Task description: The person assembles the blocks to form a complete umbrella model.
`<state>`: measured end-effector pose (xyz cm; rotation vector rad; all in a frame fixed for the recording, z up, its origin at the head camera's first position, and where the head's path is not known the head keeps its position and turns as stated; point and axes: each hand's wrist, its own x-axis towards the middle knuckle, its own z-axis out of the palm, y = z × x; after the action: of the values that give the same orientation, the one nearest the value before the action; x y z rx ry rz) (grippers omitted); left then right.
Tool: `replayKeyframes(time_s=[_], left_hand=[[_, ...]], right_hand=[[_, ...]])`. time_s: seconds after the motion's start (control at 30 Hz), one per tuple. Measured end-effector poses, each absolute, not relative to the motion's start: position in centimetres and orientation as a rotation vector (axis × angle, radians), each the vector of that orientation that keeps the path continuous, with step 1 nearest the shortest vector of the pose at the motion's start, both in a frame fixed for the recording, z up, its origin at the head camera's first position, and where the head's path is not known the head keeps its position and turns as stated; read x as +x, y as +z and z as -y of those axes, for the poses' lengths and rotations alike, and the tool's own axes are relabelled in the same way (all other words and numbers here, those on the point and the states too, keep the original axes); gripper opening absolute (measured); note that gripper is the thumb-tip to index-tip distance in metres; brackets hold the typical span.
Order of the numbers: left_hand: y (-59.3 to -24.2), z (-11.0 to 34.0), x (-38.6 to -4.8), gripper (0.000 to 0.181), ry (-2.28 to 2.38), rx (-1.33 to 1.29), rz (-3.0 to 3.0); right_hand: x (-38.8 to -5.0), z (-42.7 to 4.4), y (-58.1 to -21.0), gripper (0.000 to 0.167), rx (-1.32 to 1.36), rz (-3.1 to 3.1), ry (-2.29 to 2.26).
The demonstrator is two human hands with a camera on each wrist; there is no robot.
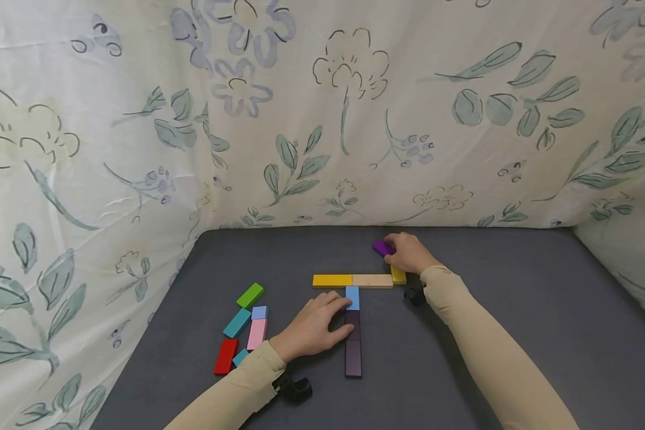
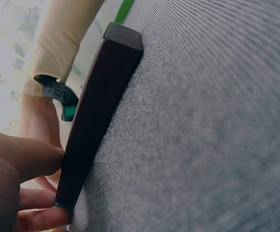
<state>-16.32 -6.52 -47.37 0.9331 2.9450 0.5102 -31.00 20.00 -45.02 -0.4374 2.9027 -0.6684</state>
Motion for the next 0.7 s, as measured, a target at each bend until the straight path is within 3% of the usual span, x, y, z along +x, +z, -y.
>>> replayKeyframes(time_s=[0.7], left_hand=[[-47.4, 6.0, -15.4, 0.050, 0.527, 0.897, -2.948]], right_hand=[[-28.6, -21.7, -44.7, 0.053, -0.496, -2.964, -0.701]])
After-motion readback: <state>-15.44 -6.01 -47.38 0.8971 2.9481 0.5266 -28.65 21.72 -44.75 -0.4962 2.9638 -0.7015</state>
